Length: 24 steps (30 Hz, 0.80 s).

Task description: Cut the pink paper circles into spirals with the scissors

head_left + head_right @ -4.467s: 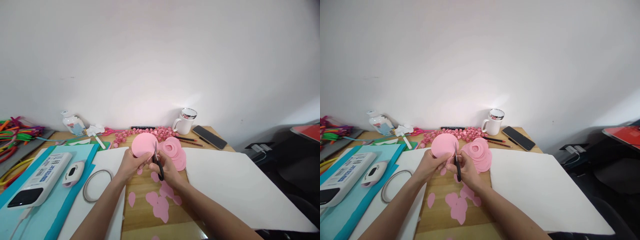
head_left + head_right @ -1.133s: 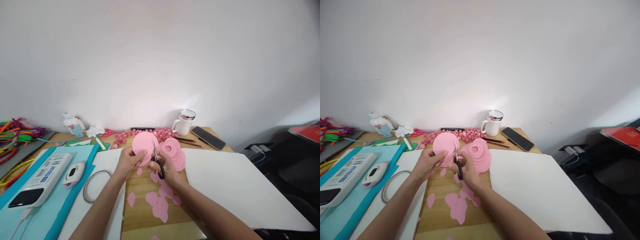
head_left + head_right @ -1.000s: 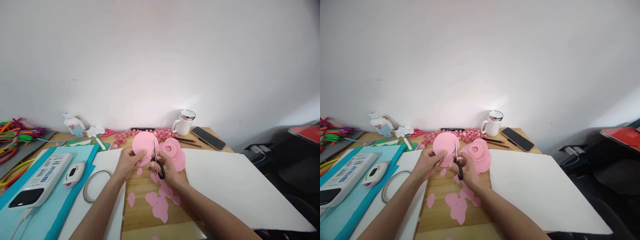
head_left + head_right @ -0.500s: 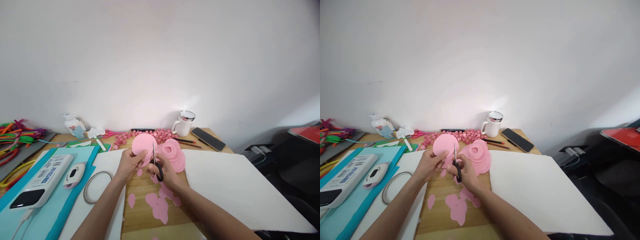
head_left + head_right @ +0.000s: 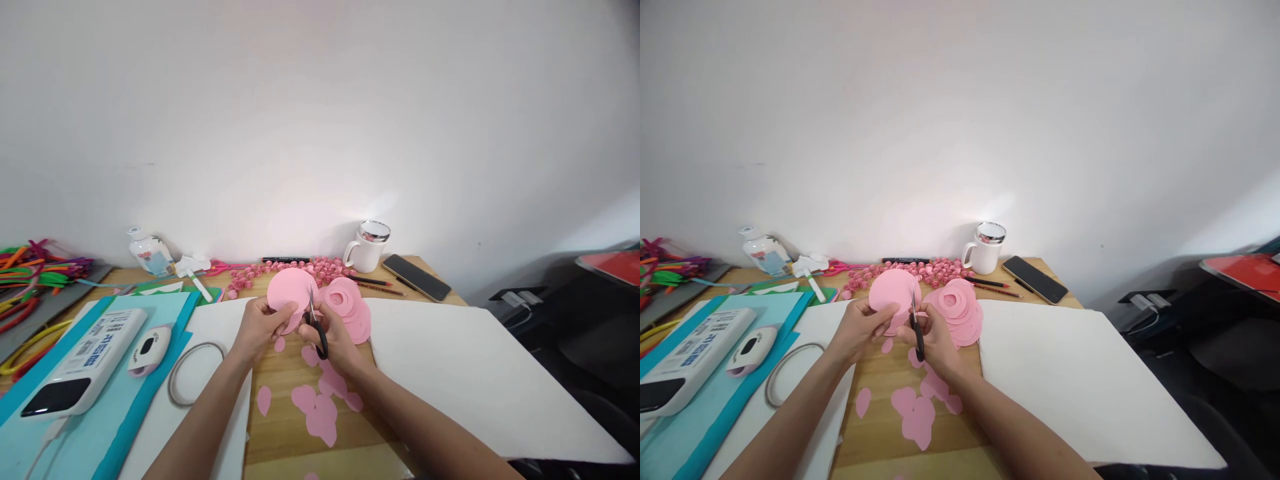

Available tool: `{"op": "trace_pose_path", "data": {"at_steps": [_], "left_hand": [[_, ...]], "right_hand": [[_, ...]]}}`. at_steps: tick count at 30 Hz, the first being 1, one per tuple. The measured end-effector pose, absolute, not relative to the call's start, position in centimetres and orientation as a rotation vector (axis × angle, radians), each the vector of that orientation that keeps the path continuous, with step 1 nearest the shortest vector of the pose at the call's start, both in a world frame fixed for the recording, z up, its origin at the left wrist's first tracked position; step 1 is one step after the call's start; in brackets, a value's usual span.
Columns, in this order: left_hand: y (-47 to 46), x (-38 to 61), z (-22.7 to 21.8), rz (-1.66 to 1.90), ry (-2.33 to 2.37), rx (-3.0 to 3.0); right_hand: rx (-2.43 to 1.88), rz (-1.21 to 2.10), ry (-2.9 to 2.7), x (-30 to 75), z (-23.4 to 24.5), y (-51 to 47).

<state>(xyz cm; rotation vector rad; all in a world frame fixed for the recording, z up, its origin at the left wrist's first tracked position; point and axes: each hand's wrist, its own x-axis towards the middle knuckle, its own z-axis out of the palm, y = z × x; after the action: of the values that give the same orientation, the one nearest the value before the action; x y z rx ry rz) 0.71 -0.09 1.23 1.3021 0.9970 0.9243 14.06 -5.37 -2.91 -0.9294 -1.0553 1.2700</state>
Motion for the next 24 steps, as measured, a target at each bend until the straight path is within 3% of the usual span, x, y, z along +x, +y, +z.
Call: {"op": "trace_pose_path", "data": {"at_steps": [24], "left_hand": [[0.39, 0.56, 0.72, 0.975, 0.874, 1.229]], "right_hand": [[-1.002, 1.325, -1.062, 13.52, -2.83, -5.79]]}}
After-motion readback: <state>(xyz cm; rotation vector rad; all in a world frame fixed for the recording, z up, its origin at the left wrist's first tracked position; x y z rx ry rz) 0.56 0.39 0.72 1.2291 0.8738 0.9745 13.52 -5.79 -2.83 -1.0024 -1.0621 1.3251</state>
